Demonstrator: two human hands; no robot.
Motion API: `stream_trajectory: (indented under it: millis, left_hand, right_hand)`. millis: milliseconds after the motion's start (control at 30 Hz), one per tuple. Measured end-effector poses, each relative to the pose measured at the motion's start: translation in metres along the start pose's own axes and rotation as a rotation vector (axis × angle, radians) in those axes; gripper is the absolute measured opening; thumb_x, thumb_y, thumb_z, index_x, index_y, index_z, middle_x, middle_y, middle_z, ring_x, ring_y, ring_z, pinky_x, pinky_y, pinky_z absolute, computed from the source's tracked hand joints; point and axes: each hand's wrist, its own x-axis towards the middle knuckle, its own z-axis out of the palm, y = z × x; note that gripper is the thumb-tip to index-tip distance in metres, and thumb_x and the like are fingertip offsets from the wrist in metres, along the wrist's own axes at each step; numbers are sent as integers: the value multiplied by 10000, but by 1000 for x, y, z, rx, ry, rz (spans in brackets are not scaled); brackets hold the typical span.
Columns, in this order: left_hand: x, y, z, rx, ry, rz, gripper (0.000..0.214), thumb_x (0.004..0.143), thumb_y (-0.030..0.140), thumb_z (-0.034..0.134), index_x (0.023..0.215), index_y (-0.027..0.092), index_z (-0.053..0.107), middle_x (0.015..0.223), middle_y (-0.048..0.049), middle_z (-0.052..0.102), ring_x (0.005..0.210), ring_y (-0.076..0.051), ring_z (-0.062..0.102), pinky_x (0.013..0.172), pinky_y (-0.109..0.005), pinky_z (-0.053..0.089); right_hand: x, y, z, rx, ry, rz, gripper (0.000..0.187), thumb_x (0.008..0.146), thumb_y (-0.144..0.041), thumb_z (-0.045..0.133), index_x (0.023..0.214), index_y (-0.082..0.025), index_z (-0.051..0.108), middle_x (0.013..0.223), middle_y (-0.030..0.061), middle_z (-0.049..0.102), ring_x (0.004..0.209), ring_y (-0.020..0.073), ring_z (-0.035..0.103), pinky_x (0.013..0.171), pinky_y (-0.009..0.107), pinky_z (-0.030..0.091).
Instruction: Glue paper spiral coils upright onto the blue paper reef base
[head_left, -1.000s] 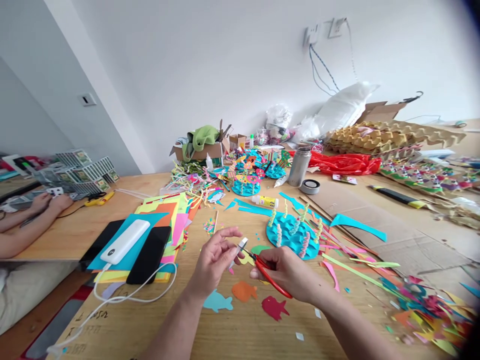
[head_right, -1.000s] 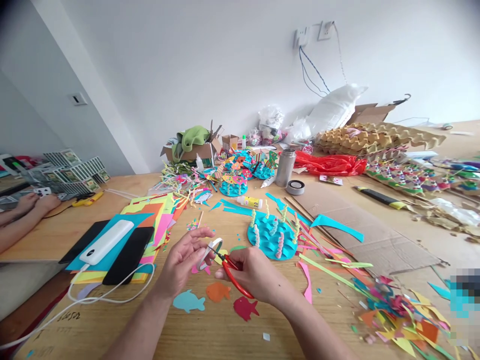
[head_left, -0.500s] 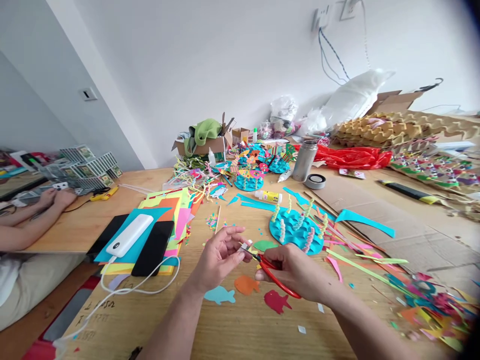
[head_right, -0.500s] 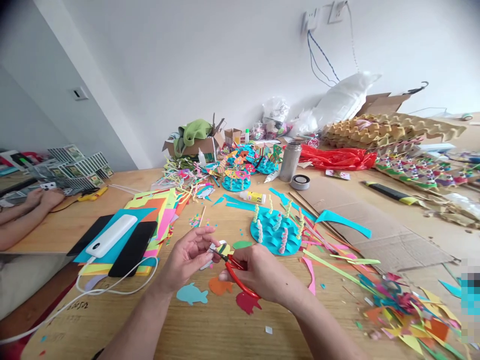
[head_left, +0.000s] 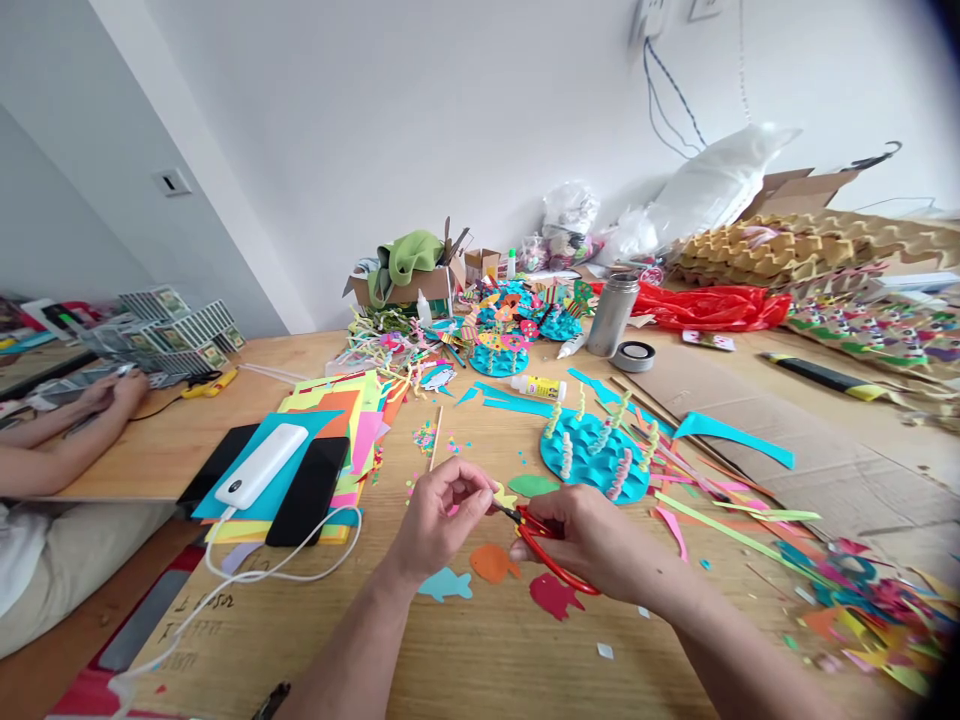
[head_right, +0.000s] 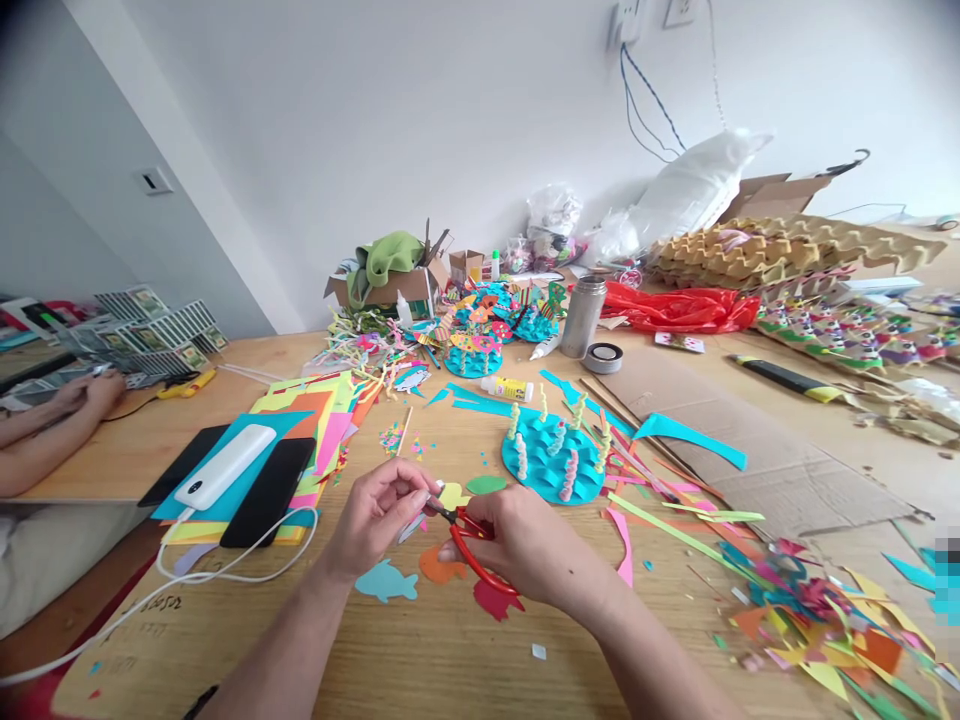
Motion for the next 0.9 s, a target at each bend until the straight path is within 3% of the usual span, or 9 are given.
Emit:
stream_trajectory:
  millis: [200, 567, 900]
  left_hand:
    - [1, -1, 0, 7, 21, -5, 118, 823, 256, 580, 763, 157, 556, 870, -52, 644, 729, -170, 668, 602, -257, 508]
    - [-2, -2, 2, 44, 47, -14, 143, 854, 299, 553, 797, 169, 565, 938, -68, 690, 746, -172, 671, 596, -253, 512]
    - [2, -2, -2, -77, 222, 42, 139, 835, 303, 588, 791, 173, 565, 911, -35, 684, 736, -162, 670, 703, -313, 548]
  right_hand:
    - [0, -1, 2, -29, 31, -30, 432, 815, -507, 557, 558, -173, 461, 499, -60, 344, 508, 85, 209, 450, 231, 184]
    - [0, -5, 1, -91, 51, -42, 437, 816, -486, 582, 560, -180, 404, 506, -64, 323, 503, 83, 211, 462, 232, 186]
    - [-1, -7, -1, -174, 206, -135, 362, 846, -402, 577, 580, -183, 466, 536, -28, 446, 538, 104, 390, 535, 235, 283]
